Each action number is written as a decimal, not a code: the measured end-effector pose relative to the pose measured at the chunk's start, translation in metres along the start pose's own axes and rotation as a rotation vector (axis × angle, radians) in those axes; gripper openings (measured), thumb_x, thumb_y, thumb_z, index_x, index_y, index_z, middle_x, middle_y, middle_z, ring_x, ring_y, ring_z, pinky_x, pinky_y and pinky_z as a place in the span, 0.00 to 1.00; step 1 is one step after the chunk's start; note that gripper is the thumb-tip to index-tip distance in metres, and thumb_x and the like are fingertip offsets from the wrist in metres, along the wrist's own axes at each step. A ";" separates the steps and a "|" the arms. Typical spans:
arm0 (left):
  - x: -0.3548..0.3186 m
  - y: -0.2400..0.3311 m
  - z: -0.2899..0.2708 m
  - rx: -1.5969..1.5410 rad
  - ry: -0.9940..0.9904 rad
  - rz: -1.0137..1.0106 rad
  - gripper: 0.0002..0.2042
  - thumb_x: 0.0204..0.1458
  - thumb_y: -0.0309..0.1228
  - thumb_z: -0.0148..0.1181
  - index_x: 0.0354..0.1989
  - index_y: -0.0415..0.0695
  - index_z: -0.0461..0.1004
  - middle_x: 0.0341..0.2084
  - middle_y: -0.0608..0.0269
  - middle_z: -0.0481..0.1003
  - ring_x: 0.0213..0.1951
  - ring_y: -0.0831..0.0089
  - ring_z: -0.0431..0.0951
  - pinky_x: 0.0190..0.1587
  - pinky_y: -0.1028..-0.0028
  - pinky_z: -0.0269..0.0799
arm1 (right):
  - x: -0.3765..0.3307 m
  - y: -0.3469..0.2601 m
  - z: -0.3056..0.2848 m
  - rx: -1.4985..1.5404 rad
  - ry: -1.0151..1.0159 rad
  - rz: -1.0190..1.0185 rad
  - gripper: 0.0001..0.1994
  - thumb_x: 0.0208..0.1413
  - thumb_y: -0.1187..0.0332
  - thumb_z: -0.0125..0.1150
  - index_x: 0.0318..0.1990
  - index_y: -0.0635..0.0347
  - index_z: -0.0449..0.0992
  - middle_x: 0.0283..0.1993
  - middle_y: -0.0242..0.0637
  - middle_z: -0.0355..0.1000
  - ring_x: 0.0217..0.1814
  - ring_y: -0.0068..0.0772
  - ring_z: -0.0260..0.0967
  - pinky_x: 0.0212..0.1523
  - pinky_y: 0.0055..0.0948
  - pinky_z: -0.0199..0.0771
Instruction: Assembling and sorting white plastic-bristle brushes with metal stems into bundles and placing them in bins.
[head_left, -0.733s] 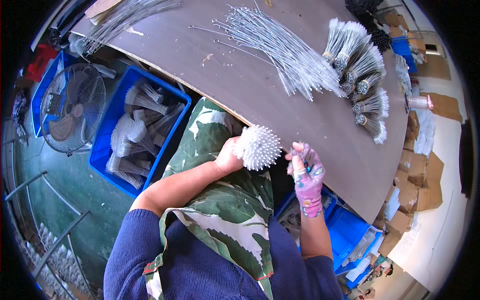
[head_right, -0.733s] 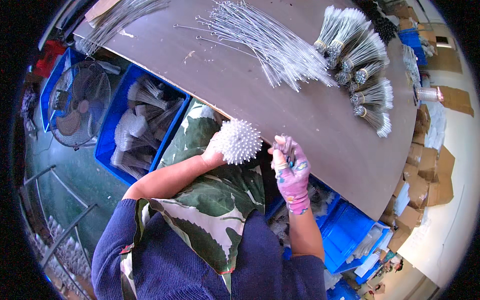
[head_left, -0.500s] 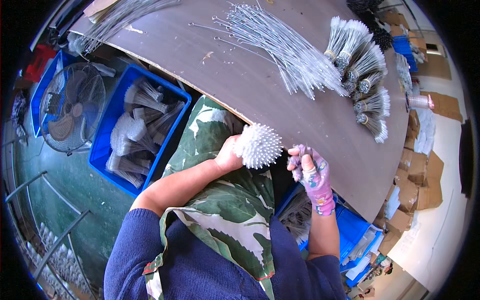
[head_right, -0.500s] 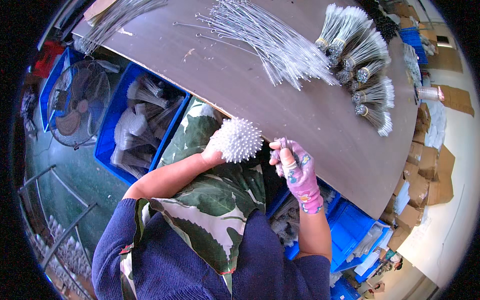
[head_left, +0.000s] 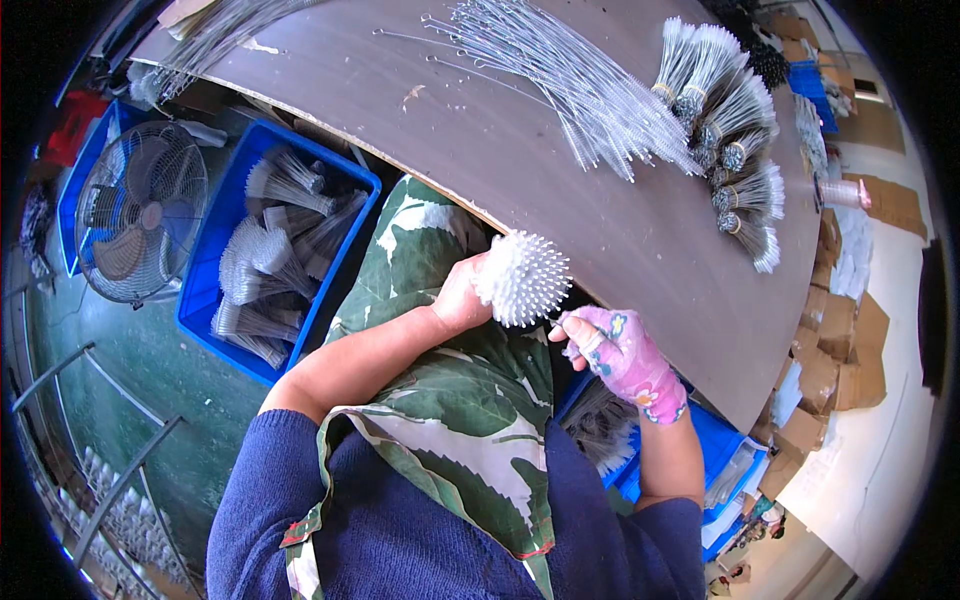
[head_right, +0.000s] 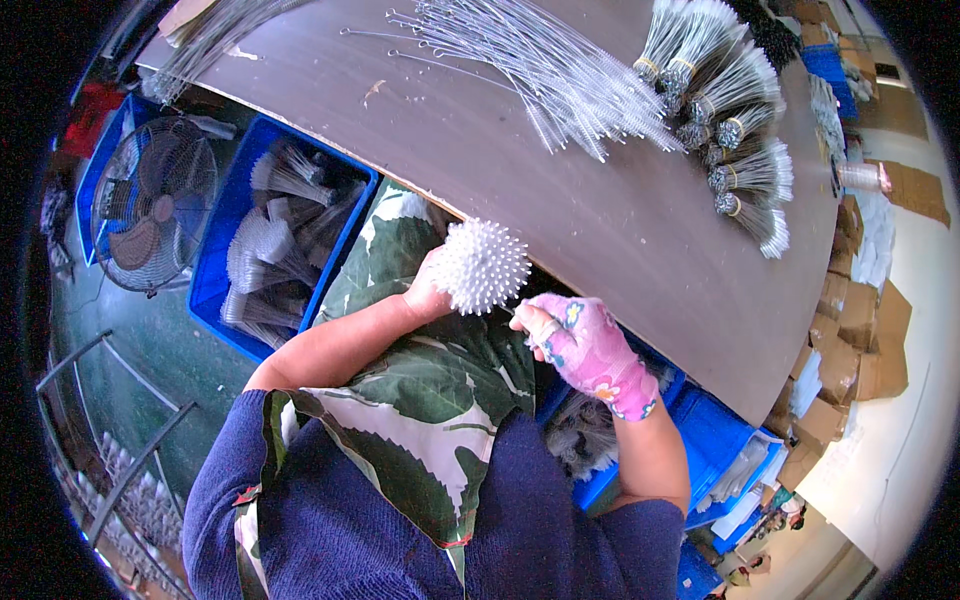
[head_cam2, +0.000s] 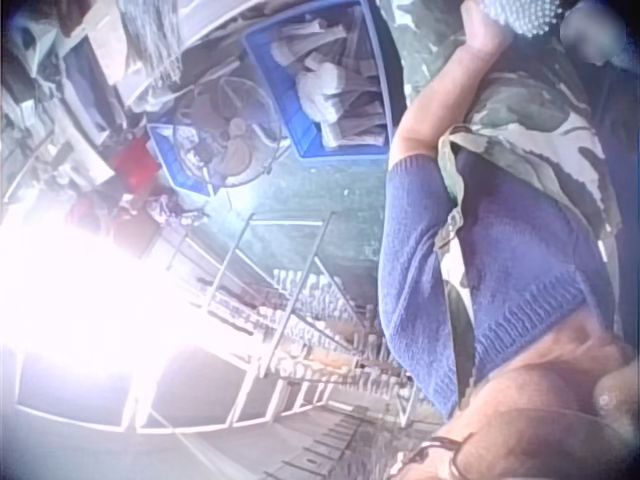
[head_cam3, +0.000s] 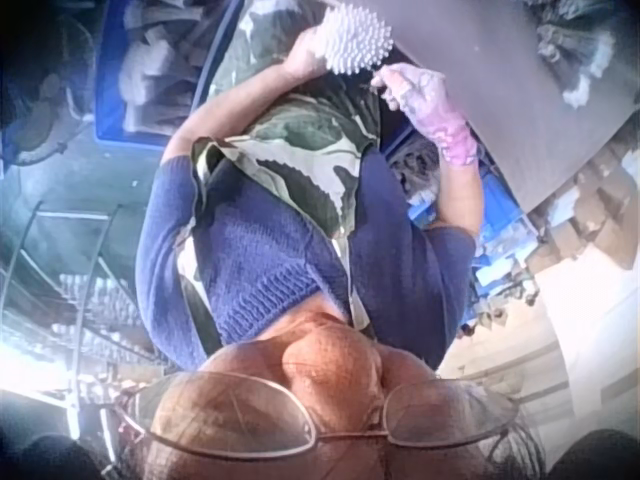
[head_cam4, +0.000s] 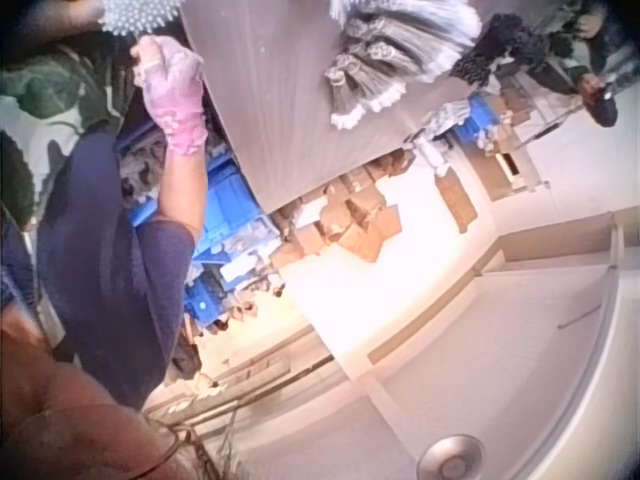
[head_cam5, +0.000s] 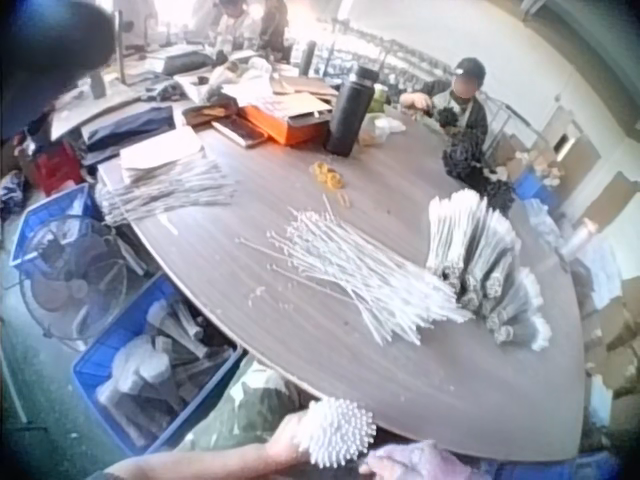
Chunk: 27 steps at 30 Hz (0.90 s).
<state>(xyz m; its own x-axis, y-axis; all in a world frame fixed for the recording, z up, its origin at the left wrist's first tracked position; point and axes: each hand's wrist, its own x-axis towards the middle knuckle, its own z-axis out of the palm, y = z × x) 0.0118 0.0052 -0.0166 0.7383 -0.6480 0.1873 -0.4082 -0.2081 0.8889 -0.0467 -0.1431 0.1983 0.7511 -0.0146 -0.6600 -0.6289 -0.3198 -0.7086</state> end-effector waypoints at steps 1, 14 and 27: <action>0.000 0.002 -0.002 -0.018 0.021 0.014 0.14 0.43 0.30 0.58 0.39 0.43 0.71 0.33 0.54 0.75 0.37 0.57 0.75 0.40 0.66 0.71 | 0.001 -0.006 -0.002 -0.090 -0.004 0.014 0.15 0.58 0.62 0.49 0.32 0.65 0.75 0.22 0.30 0.69 0.22 0.17 0.64 0.27 0.20 0.65; 0.001 0.014 -0.010 -0.119 0.048 -0.099 0.17 0.42 0.29 0.58 0.43 0.44 0.69 0.36 0.54 0.74 0.41 0.54 0.74 0.43 0.65 0.70 | 0.008 -0.002 0.009 -0.085 -0.012 0.118 0.15 0.58 0.62 0.49 0.30 0.66 0.75 0.22 0.31 0.69 0.21 0.18 0.63 0.27 0.21 0.65; 0.002 0.017 -0.014 -0.128 0.035 -0.122 0.17 0.43 0.30 0.59 0.43 0.44 0.69 0.35 0.53 0.74 0.40 0.54 0.75 0.43 0.66 0.71 | 0.013 0.002 0.013 -0.147 0.039 0.053 0.17 0.56 0.58 0.51 0.26 0.64 0.75 0.18 0.34 0.67 0.19 0.23 0.64 0.24 0.26 0.64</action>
<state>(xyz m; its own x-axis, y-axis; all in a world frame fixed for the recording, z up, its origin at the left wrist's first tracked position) 0.0137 0.0102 0.0048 0.7973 -0.5973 0.0869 -0.2443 -0.1878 0.9513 -0.0414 -0.1315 0.1849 0.7269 -0.0706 -0.6832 -0.6336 -0.4528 -0.6273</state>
